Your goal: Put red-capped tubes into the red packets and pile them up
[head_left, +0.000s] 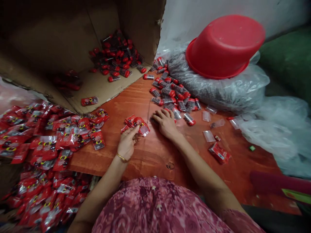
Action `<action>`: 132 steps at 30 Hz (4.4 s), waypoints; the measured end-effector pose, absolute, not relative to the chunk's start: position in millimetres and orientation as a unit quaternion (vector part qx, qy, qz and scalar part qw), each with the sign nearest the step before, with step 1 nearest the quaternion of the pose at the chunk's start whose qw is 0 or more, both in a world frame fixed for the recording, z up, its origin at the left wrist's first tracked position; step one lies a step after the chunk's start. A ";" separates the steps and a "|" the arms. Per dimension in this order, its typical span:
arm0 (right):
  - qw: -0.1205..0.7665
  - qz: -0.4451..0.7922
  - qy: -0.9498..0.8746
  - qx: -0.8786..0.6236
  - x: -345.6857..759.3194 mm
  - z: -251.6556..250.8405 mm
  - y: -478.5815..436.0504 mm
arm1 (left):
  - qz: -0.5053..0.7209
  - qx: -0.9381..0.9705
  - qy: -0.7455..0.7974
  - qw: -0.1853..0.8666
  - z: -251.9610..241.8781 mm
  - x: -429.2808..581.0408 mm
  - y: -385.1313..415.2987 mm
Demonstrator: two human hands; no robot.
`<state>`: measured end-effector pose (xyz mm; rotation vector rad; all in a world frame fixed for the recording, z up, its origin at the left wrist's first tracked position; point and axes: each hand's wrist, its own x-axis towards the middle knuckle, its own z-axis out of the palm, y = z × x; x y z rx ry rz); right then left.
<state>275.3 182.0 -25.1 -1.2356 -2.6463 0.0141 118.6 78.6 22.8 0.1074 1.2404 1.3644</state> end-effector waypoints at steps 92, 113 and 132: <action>0.425 0.535 -0.550 -0.480 268.8 -9.6 61.8 | 0.613 0.198 0.465 0.607 10.7 161.4 68.3; 0.441 0.597 -0.504 -0.442 249.6 -11.2 83.1 | 0.586 0.131 0.440 0.668 8.0 152.2 58.0; 0.272 0.032 -0.741 -0.613 326.1 -49.1 162.5 | 0.697 -0.023 0.704 0.133 13.4 -62.5 0.7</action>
